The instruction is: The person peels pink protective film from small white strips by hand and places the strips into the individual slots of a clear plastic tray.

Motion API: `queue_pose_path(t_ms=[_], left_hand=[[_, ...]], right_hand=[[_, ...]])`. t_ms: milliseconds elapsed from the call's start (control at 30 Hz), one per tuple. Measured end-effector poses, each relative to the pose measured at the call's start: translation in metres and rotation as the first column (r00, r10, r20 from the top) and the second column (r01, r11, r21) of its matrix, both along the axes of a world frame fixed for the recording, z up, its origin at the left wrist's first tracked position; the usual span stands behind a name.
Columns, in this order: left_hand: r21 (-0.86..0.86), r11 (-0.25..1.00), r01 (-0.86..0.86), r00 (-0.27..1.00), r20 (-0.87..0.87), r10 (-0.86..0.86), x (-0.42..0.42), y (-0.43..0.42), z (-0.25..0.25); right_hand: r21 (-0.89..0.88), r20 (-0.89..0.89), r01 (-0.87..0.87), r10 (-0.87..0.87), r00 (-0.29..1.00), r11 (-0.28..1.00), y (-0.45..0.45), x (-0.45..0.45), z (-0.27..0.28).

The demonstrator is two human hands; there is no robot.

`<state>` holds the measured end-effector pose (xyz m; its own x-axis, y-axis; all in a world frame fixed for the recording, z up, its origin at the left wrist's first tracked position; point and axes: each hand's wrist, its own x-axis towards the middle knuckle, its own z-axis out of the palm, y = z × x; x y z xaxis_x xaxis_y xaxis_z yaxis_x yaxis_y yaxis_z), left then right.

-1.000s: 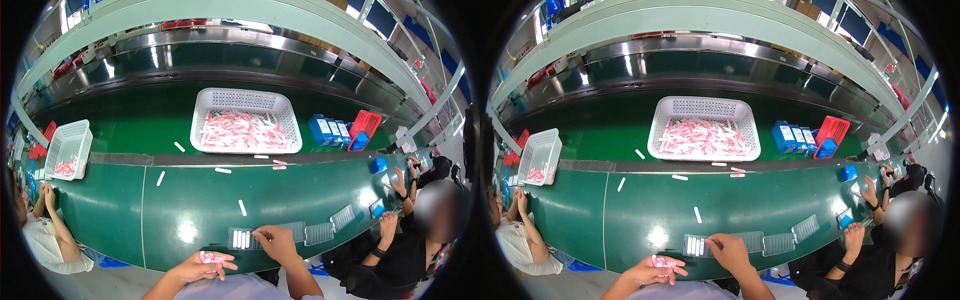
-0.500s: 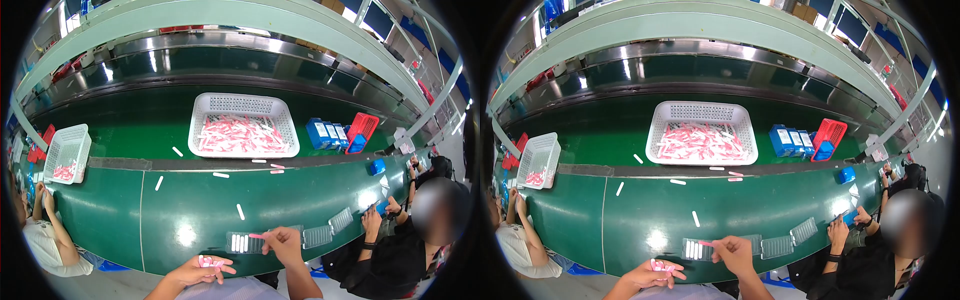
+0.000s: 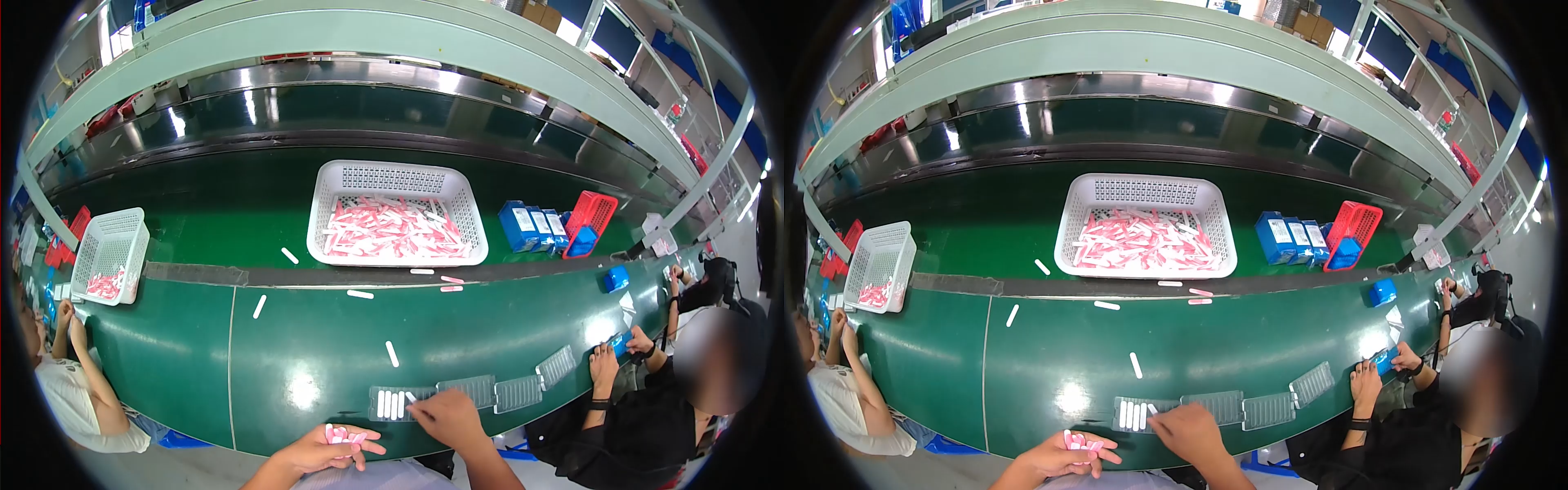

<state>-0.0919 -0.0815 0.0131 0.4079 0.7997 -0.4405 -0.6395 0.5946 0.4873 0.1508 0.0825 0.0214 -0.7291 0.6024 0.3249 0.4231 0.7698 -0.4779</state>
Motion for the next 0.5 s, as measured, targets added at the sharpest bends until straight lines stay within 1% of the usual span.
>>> queue_pose_path(t_ms=[33, 100, 133, 200, 233, 300, 333, 367, 400, 433, 467, 500], left_hand=[[-0.003, 1.000, -0.006, 1.000, 0.015, 0.006, 0.000, -0.001, 0.000], [-0.010, 1.000, -0.007, 1.000, 0.008, 0.007, -0.001, -0.002, 0.001], [-0.017, 1.000, -0.006, 1.000, 0.002, 0.006, -0.001, -0.003, 0.000], [-0.012, 1.000, -0.018, 1.000, 0.000, 0.018, -0.001, -0.004, -0.002], [-0.011, 1.000, -0.025, 1.000, -0.004, 0.024, -0.001, -0.005, -0.002], [-0.006, 0.998, -0.065, 0.998, -0.002, 0.065, -0.001, -0.005, 0.002], [-0.005, 0.995, -0.099, 0.995, 0.002, 0.099, 0.000, -0.005, 0.005], [-0.021, 0.994, -0.111, 0.993, 0.031, 0.112, 0.000, -0.004, 0.006], [-0.029, 0.994, -0.104, 0.995, -0.009, 0.104, 0.001, -0.002, 0.011], [-0.032, 0.996, -0.084, 0.996, -0.027, 0.083, 0.002, 0.001, 0.015], [-0.035, 0.998, -0.059, 0.997, -0.046, 0.057, 0.003, 0.004, 0.017], [0.004, 0.999, -0.042, 0.998, -0.045, 0.042, 0.006, 0.006, 0.016]], right_hand=[[0.000, -0.001, 0.000, 0.000, 1.000, 1.000, -0.003, -0.001, -0.001], [-0.032, 0.135, -0.094, 0.097, 0.986, 0.995, -0.009, -0.004, 0.003], [-0.029, 0.135, -0.098, 0.101, 0.986, 0.995, -0.012, -0.004, 0.010], [-0.060, 0.255, -0.058, 0.071, 0.964, 0.997, -0.016, -0.003, 0.025], [-0.057, 0.255, -0.064, 0.076, 0.964, 0.996, -0.015, -0.003, 0.027], [0.003, 0.175, -0.025, 0.025, 0.984, 1.000, -0.013, -0.002, 0.029], [-0.008, 0.181, -0.038, 0.038, 0.983, 0.999, -0.012, -0.002, 0.028], [-0.037, 0.083, -0.010, 0.013, 0.996, 0.999, -0.013, -0.003, 0.027], [-0.075, -0.012, 0.015, -0.016, 1.000, 0.997, -0.015, -0.003, 0.026], [-0.168, -0.077, -0.027, 0.015, 0.997, 0.985, -0.016, -0.004, 0.028], [-0.191, -0.069, -0.037, 0.024, 0.997, 0.981, -0.021, -0.009, 0.032], [-0.388, -0.144, -0.074, 0.019, 0.989, 0.919, -0.027, -0.016, 0.038]])
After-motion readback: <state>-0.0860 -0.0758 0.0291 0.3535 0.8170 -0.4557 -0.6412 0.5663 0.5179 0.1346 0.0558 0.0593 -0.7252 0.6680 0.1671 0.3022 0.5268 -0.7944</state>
